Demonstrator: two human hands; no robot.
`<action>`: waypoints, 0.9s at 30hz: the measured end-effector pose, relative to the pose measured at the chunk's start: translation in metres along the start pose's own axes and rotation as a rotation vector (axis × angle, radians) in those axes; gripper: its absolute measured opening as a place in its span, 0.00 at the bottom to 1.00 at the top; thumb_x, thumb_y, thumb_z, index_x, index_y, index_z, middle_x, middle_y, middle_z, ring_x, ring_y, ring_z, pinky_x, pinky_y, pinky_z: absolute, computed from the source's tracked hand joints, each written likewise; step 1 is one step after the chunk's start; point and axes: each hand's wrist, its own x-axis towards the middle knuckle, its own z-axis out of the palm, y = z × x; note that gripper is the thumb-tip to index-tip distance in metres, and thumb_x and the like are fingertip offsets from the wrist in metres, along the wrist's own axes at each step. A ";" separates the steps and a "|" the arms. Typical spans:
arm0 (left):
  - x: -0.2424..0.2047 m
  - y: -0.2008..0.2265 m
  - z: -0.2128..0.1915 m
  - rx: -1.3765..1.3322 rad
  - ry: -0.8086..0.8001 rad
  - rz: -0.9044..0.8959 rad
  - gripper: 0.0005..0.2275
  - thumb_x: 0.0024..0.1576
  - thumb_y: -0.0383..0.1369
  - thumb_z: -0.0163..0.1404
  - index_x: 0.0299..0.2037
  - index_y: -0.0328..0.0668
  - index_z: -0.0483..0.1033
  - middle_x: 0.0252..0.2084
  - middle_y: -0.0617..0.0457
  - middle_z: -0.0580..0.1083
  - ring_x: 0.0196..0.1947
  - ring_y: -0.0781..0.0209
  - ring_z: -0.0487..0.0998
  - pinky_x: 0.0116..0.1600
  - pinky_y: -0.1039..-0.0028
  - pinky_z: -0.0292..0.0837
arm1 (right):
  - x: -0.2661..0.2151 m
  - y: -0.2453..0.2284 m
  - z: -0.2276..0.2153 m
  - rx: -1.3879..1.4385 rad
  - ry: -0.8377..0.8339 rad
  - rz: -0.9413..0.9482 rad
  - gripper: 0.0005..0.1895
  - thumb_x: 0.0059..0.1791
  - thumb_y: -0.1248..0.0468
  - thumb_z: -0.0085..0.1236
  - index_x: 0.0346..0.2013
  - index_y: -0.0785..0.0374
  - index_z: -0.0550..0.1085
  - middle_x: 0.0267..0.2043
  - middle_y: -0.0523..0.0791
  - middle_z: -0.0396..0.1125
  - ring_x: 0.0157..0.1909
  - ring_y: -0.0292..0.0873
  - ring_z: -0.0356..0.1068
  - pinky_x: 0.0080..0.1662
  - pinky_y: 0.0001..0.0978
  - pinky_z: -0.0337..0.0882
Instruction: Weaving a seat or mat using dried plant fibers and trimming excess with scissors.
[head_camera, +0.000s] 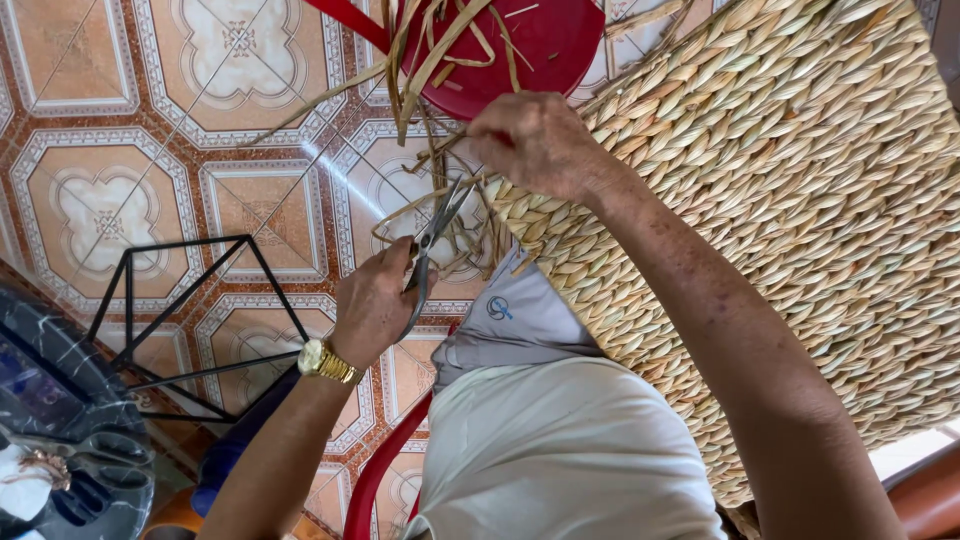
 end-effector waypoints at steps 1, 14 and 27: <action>0.000 0.001 -0.002 0.003 0.000 -0.006 0.19 0.54 0.35 0.61 0.50 0.29 0.74 0.33 0.42 0.80 0.29 0.49 0.82 0.28 0.62 0.77 | -0.003 -0.010 0.022 0.003 -0.004 0.003 0.18 0.56 0.54 0.56 0.45 0.67 0.81 0.45 0.47 0.71 0.47 0.42 0.73 0.51 0.36 0.78; 0.019 0.003 -0.012 0.015 -0.237 -0.073 0.14 0.55 0.41 0.59 0.44 0.41 0.77 0.26 0.49 0.79 0.25 0.51 0.82 0.29 0.62 0.75 | 0.005 -0.025 0.042 -1.520 -0.109 -0.210 0.11 0.52 0.67 0.58 0.24 0.62 0.76 0.28 0.46 0.73 0.33 0.39 0.74 0.41 0.39 0.78; 0.018 -0.005 -0.016 -0.098 -0.358 -0.082 0.12 0.55 0.42 0.58 0.38 0.43 0.76 0.19 0.51 0.74 0.21 0.53 0.79 0.28 0.62 0.72 | -0.005 -0.039 0.051 -1.317 0.026 -0.234 0.13 0.59 0.62 0.52 0.38 0.68 0.79 0.35 0.49 0.72 0.37 0.40 0.75 0.39 0.34 0.81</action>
